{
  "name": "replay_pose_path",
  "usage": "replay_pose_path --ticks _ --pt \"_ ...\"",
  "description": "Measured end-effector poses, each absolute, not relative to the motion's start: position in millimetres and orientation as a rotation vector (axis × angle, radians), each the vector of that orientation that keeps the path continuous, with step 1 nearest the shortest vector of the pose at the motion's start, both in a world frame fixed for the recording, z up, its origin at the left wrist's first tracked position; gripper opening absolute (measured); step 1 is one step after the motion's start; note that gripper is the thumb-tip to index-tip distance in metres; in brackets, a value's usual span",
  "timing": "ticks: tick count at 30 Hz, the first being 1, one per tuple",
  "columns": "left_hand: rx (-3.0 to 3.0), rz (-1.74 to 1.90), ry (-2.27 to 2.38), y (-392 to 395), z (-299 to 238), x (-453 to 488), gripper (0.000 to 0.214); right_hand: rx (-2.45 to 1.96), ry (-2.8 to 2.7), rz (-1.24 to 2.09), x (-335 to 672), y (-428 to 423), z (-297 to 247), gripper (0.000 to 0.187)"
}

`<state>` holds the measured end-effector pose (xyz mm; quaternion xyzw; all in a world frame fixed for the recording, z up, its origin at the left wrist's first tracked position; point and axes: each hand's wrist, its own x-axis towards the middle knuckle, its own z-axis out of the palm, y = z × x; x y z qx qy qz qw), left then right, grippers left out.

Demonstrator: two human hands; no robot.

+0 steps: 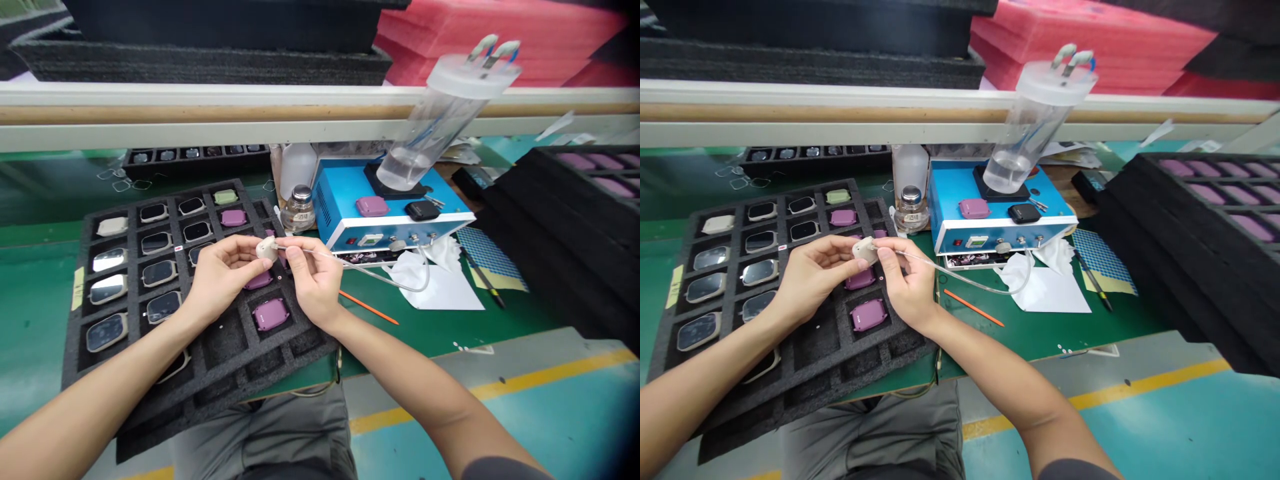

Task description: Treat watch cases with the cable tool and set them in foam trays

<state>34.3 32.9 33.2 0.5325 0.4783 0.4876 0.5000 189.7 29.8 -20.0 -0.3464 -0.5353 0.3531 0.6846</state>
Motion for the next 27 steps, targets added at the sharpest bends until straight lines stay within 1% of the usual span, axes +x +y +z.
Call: replay_pose_path --ticks 15,22,25,27 --pt "1.29 1.183 1.138 32.0 33.4 33.4 0.039 -0.773 -1.197 0.794 189.7 30.1 -19.8 0.021" --pt "1.335 1.181 1.145 34.8 26.4 35.3 0.036 -0.746 -1.195 0.794 191.5 28.7 -19.7 0.017" --pt "1.434 1.192 1.151 34.5 38.4 34.5 0.032 -0.77 -1.179 0.744 193.8 23.6 -21.0 0.018" --pt "1.554 1.159 1.151 30.9 58.7 28.6 0.027 -0.776 -1.159 0.691 194.3 20.8 -22.7 0.019"
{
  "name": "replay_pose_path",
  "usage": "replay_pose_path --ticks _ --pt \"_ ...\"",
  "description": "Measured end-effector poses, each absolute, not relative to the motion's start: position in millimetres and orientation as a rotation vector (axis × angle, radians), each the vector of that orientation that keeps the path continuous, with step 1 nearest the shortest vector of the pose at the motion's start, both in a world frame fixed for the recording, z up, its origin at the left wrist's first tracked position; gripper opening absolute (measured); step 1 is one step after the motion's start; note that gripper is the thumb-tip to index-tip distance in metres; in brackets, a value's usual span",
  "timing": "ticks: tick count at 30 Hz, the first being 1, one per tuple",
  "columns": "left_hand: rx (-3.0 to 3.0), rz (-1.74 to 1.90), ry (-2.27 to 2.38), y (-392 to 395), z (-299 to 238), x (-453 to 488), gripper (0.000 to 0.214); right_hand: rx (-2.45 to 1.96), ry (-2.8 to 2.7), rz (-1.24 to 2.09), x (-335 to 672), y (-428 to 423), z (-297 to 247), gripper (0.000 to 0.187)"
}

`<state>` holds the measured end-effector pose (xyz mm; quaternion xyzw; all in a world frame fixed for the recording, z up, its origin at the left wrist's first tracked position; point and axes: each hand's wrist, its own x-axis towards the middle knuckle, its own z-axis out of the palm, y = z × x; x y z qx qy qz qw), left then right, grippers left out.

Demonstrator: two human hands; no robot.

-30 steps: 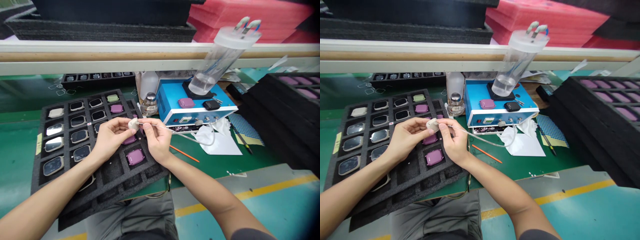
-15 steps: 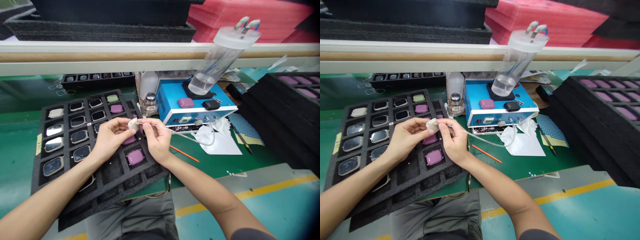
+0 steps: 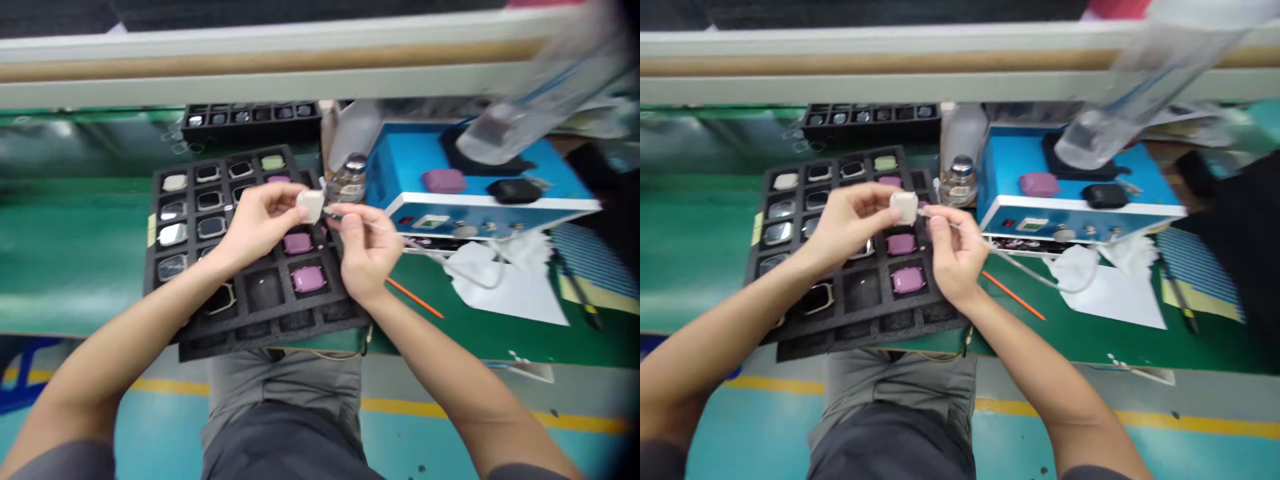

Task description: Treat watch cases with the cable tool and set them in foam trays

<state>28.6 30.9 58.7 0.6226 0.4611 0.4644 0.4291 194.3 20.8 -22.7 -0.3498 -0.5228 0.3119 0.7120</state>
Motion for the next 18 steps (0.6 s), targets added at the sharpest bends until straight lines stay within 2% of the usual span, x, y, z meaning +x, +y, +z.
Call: replay_pose_path --ticks 5,10,14,18 --pt "1.967 0.674 1.256 -3.2 119.4 7.3 0.023 -0.772 -1.185 0.687 192.5 16.7 -24.9 0.02" --pt "2.203 0.037 1.331 -42.7 111.4 -9.5 0.022 -0.762 -1.217 0.707 191.8 14.9 -22.5 0.022" --pt "2.359 0.011 1.414 -43.0 90.2 -16.4 0.028 -0.755 -1.214 0.724 191.7 15.4 -21.5 0.023" --pt "2.566 -0.055 1.706 -26.2 79.3 -13.9 0.027 -0.76 -1.217 0.733 191.8 15.6 -21.8 0.023"
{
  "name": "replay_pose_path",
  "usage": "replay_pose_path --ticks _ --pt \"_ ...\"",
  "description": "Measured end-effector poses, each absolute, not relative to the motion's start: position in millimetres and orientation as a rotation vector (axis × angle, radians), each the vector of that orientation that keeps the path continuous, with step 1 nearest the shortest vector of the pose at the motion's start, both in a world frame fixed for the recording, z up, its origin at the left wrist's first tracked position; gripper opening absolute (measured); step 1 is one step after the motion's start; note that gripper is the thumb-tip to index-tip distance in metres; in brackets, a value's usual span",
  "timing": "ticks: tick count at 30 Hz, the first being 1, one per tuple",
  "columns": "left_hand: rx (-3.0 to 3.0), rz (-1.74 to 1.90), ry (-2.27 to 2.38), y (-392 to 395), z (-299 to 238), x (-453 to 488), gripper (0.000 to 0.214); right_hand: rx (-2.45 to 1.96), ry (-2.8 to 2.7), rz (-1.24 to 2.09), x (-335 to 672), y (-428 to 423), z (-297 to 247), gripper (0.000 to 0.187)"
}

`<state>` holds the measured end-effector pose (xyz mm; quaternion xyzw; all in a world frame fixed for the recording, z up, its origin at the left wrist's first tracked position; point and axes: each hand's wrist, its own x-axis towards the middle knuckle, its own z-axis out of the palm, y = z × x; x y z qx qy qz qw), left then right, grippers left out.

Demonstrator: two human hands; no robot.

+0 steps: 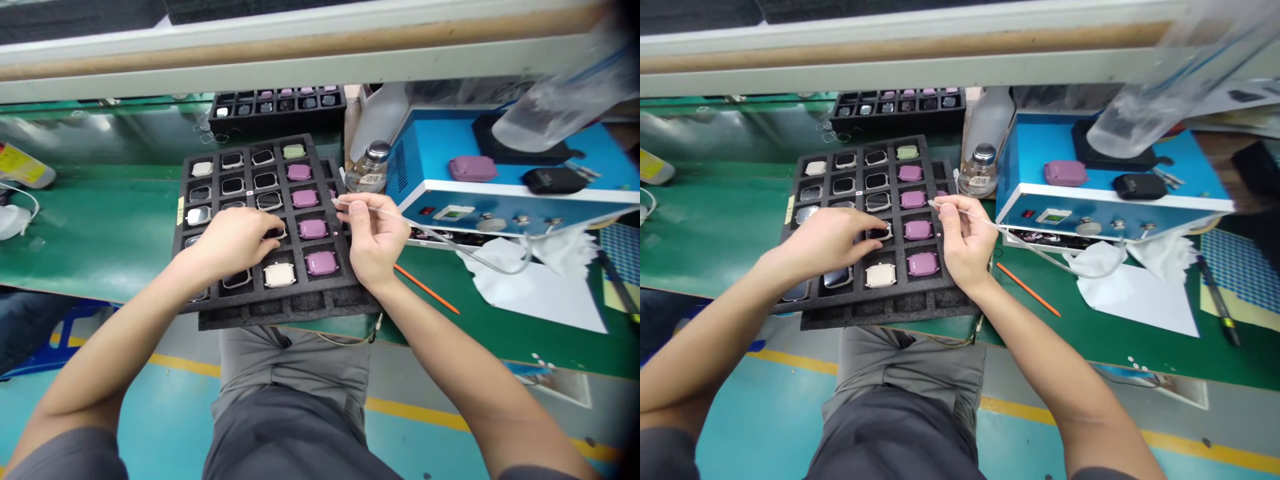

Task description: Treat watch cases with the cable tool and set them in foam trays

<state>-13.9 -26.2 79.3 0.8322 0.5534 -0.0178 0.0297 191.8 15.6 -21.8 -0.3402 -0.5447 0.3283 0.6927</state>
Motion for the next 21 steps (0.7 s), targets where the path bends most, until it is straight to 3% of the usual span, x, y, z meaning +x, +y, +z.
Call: replay_pose_path --ticks 5,12,21 --pt "2.699 -0.274 1.734 -13.3 75.8 -9.0 0.026 -0.758 -1.207 0.74 191.1 16.7 -22.9 0.022" --pt "2.066 0.834 1.471 16.6 70.5 2.7 0.034 -0.764 -1.167 0.706 192.9 21.2 -20.5 0.019" --pt "1.316 1.132 1.184 23.3 31.5 31.2 0.054 -0.768 -1.214 0.743 192.7 21.7 -18.7 0.018"
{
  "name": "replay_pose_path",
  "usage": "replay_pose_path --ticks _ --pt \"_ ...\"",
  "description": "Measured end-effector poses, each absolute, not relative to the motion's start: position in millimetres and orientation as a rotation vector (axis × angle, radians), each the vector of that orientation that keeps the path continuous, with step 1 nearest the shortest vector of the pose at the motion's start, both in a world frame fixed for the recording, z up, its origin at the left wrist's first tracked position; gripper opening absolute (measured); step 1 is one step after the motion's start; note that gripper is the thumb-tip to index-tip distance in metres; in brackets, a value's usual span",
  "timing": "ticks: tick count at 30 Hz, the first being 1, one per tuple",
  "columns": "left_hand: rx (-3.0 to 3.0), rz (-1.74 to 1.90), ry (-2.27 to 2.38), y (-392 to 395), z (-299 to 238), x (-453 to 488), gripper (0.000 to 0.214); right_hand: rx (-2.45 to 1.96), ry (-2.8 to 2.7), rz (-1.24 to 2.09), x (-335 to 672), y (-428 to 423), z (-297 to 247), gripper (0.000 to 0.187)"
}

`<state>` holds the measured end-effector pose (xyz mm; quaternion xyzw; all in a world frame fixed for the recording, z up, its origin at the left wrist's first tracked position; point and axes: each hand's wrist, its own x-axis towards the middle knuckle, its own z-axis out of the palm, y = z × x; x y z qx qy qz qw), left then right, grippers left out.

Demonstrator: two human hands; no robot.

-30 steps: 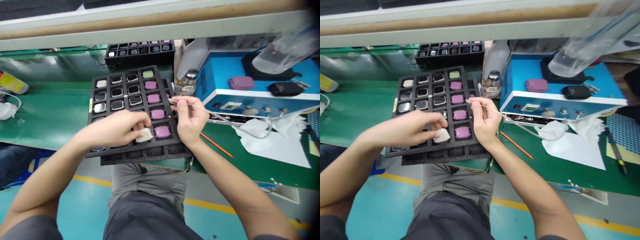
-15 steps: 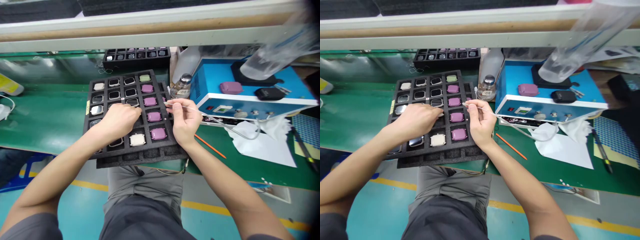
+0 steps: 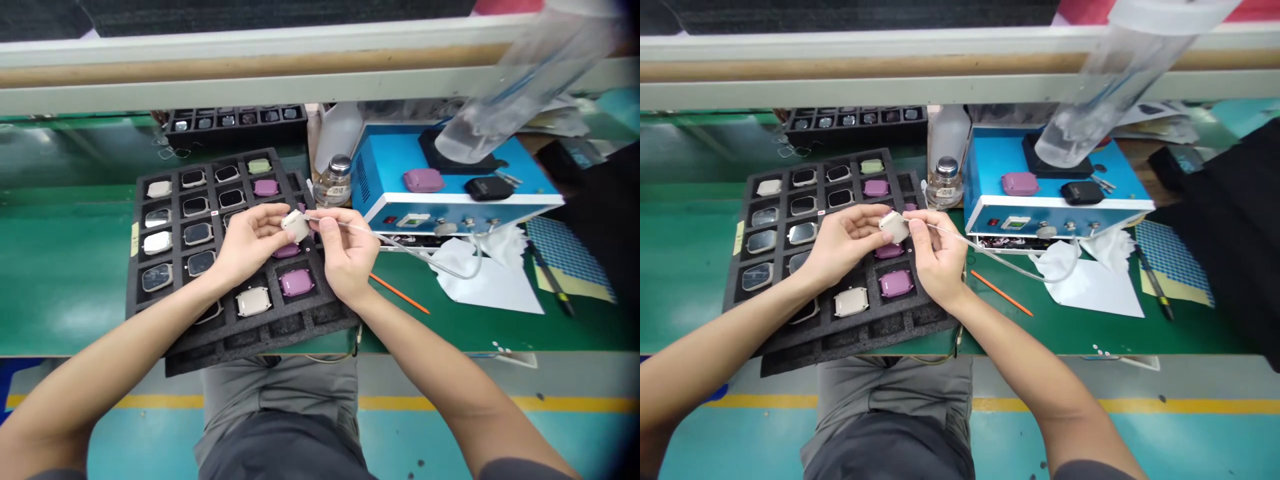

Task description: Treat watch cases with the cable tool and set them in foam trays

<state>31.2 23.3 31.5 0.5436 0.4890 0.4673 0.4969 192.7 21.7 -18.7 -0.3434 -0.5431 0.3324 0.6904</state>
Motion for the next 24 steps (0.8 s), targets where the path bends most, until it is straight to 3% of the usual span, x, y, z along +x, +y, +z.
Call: replay_pose_path --ticks 4,11,24 --pt "1.249 1.239 1.139 23.5 24.9 29.8 0.057 -0.785 -1.216 0.716 192.0 19.9 -22.5 0.018" --pt "1.168 1.253 1.188 21.2 26.8 28.3 0.034 -0.818 -1.231 0.729 190.3 19.0 -24.1 0.022" --pt "1.237 1.279 1.214 16.0 29.6 33.1 0.032 -0.824 -1.249 0.695 191.5 18.0 -24.3 0.018"
